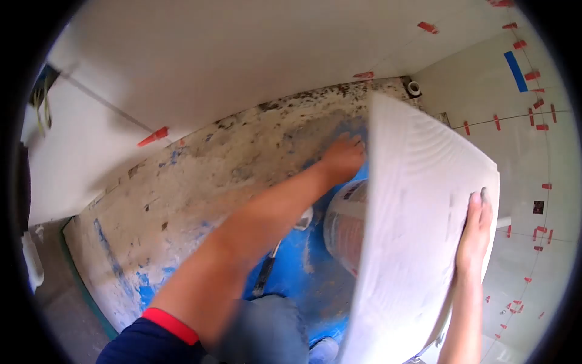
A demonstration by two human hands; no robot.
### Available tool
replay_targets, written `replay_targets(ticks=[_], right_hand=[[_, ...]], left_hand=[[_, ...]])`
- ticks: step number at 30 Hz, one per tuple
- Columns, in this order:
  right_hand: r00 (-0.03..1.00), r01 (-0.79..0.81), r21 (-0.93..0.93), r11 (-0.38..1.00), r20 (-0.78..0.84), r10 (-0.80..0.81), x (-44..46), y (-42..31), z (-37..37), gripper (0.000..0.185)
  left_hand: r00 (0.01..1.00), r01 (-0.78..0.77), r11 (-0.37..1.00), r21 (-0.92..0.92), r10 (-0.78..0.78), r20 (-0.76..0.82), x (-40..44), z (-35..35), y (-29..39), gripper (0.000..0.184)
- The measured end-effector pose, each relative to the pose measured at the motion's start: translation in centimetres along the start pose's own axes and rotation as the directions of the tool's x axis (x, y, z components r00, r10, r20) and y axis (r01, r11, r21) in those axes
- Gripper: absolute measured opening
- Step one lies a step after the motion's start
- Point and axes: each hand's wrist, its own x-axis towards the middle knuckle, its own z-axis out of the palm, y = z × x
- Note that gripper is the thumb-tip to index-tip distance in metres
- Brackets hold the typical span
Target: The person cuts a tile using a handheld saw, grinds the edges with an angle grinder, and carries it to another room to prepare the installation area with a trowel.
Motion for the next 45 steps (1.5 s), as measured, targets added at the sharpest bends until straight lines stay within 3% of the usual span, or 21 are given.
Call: replay_targets(ticks=[7,11,20,25,26,28,30,32,34,35,36,38,40,41,42,44,45], right_hand=[[0.997,-0.062,-0.054,0.997,-0.043,0.060,-0.5,-0.9,0.1,0.066],[0.999,0.030,-0.104,0.994,-0.030,-0.033,0.0,-0.5,-0.1,0.061],[0.999,0.038,-0.133,0.990,-0.018,-0.040,0.1,0.0,0.0,0.059],[0.999,-0.024,0.008,1.000,-0.030,0.025,0.6,0.6,0.1,0.064],[0.999,-0.032,0.030,0.999,-0.026,0.033,0.8,0.6,0.2,0.065],[0.998,-0.053,0.064,0.997,-0.014,0.054,0.8,0.4,0.3,0.067],[0.996,-0.087,0.087,0.992,-0.017,0.089,0.6,0.0,0.0,0.068],[0.994,-0.091,-0.029,0.995,-0.057,0.089,0.5,-0.4,0.1,0.073],[0.991,-0.111,-0.007,0.994,-0.075,0.110,0.5,-0.3,0.4,0.077],[0.994,-0.072,-0.065,0.995,-0.083,0.066,0.6,0.0,0.2,0.078],[0.996,-0.031,-0.119,0.992,-0.089,0.020,0.8,0.3,0.1,0.079],[0.995,-0.049,-0.164,0.985,-0.090,0.035,1.2,0.8,-0.2,0.079],[0.995,-0.065,-0.209,0.976,-0.086,0.047,1.9,2.1,-1.0,0.080],[0.998,-0.021,-0.215,0.976,-0.068,0.007,2.5,3.1,-1.3,0.080],[0.998,0.026,-0.207,0.978,-0.049,-0.037,3.3,4.1,-1.2,0.079],[0.994,0.097,-0.136,0.986,-0.036,-0.102,4.6,5.5,-1.1,0.079],[0.990,0.139,-0.151,0.979,0.008,-0.140,5.4,6.5,-1.4,0.082]], left_hand=[[0.993,-0.014,0.994,0.106,0.001,0.115,7.9,8.4,0.1,0.016],[0.988,-0.051,0.992,0.119,0.032,0.154,8.5,10.3,-1.2,0.014],[0.957,-0.210,0.971,0.113,0.180,0.229,4.4,9.7,-2.2,0.014],[0.926,-0.312,0.949,0.039,0.294,0.238,1.7,6.9,-3.2,0.015],[0.942,-0.276,0.960,-0.036,0.278,0.187,1.0,6.9,-3.5,0.015],[0.992,-0.124,0.906,-0.406,0.112,-0.052,-1.2,6.8,-4.4,0.014],[0.985,0.121,0.936,-0.331,-0.072,0.158,-4.2,-0.8,-4.7,0.013],[0.896,0.445,0.741,-0.504,-0.366,0.253,-8.6,-6.6,-5.8,0.024],[0.628,0.746,0.233,-0.624,-0.556,0.544,-12.4,-15.5,-5.9,0.018],[0.554,0.786,0.116,-0.607,-0.566,0.610,-15.9,-16.3,-7.5,0.020],[0.477,0.815,0.000,-0.580,-0.568,0.671,-19.5,-17.0,-9.1,0.021],[0.385,0.615,-0.441,-0.653,-0.555,0.737,-25.6,-20.0,-9.1,0.011],[0.326,0.457,-0.655,-0.601,-0.506,0.799,-32.6,-21.1,-9.1,0.017],[0.313,0.464,-0.657,-0.595,-0.506,0.803,-36.2,-20.7,-8.8,0.017],[0.565,0.615,-0.220,-0.757,-0.546,0.618,-39.8,-20.2,-9.0,0.019],[0.781,0.592,0.290,-0.752,-0.436,0.446,-42.8,-22.4,-9.8,0.021],[0.602,0.609,-0.158,-0.777,-0.546,0.583,-42.6,-23.7,-9.1,0.019]])
